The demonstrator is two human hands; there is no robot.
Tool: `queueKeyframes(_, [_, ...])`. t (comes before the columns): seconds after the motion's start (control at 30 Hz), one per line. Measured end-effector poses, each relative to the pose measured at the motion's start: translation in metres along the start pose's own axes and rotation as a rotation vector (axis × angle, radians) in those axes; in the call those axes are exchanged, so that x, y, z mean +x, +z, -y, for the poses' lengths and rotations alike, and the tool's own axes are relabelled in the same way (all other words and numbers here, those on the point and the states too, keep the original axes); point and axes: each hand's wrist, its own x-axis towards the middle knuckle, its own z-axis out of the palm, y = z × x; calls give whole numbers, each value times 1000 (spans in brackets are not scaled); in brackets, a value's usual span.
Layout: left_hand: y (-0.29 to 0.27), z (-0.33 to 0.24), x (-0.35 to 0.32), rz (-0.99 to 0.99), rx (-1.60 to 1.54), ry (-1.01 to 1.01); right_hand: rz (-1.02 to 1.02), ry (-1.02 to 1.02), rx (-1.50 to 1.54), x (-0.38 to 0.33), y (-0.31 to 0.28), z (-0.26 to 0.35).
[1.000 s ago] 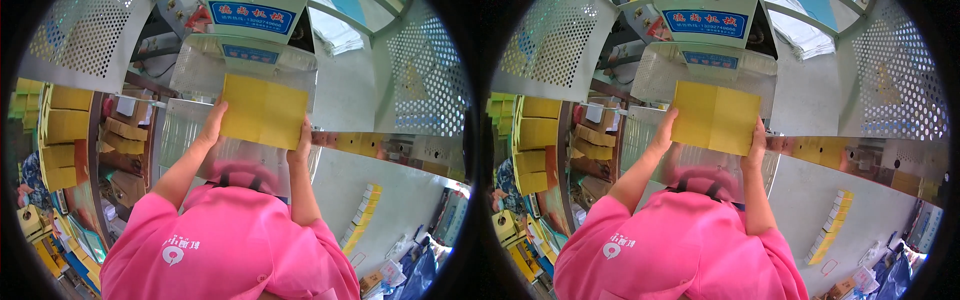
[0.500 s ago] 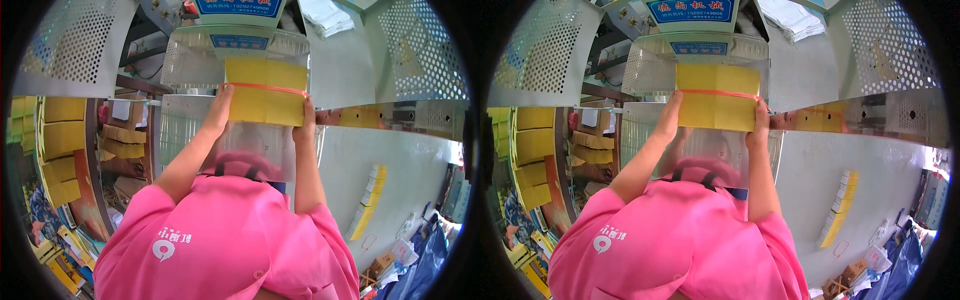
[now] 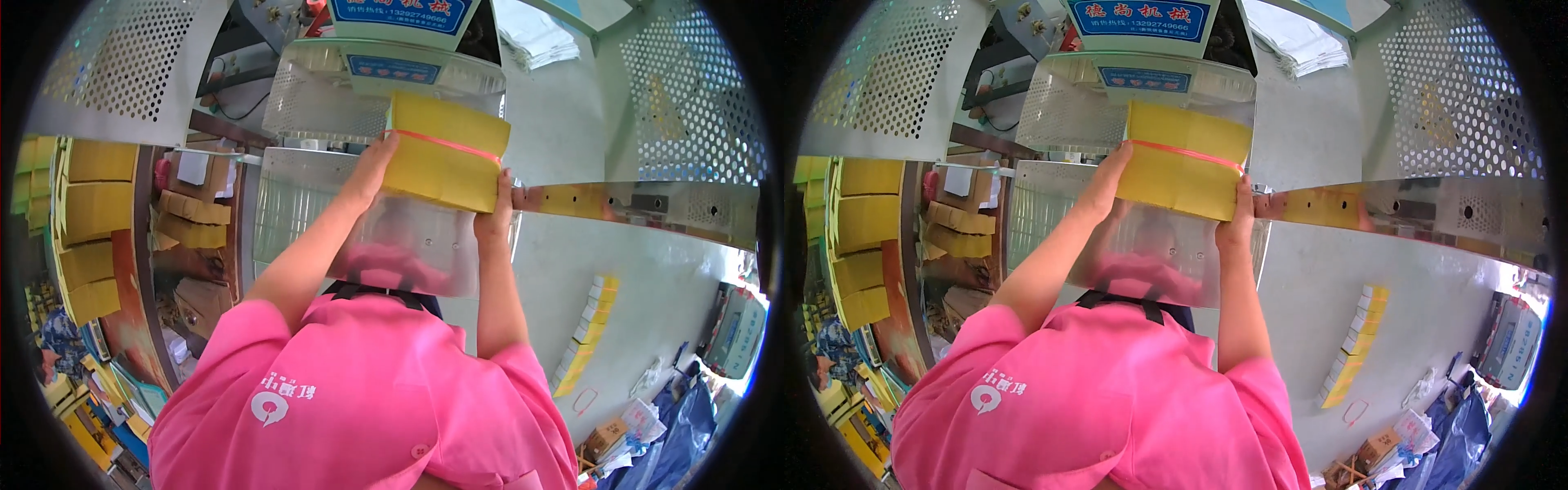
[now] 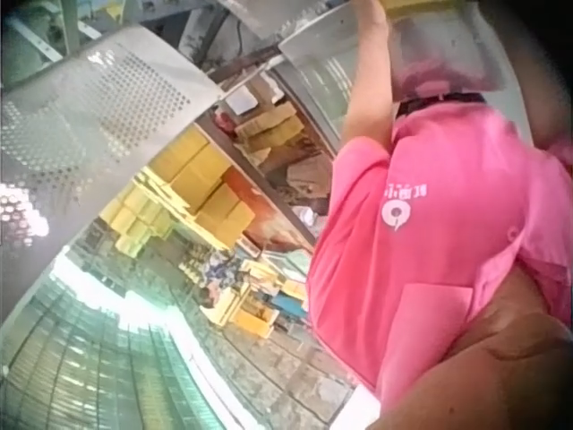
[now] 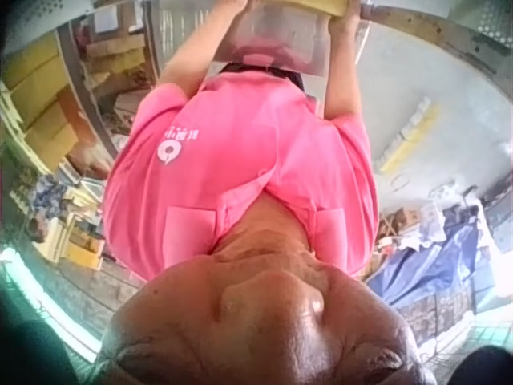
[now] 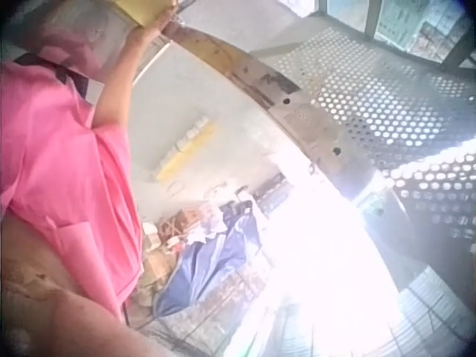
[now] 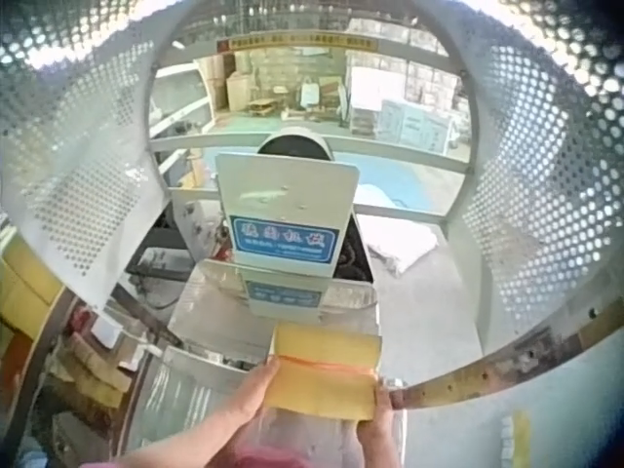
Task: Binding, weighing, and stacking yellow paper-like bundles using industrial machinery and scales.
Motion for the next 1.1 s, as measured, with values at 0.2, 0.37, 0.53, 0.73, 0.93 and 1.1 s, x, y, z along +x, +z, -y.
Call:
queueKeyframes(0.2, [-1,-2,3,0,83,9,104,-13,29,2,-3,-1])
queueKeyframes(0.37, [-5,6,-9,-59,126,60,168,-26,34,7,-13,-7])
queueKeyframes(0.53, [-4,16,-64,-197,256,160,262,10,-93,-27,-22,-11])
queueKeyframes(0.73, [-32,15,-151,-331,683,-22,342,-122,-593,-95,-44,-11])
queueKeyframes(0.93, [-38,11,-164,-361,808,114,228,-277,-1085,-112,-80,0])
queueKeyframes(1.1, [-50,15,-160,-259,484,158,177,-491,-977,-111,-69,-4])
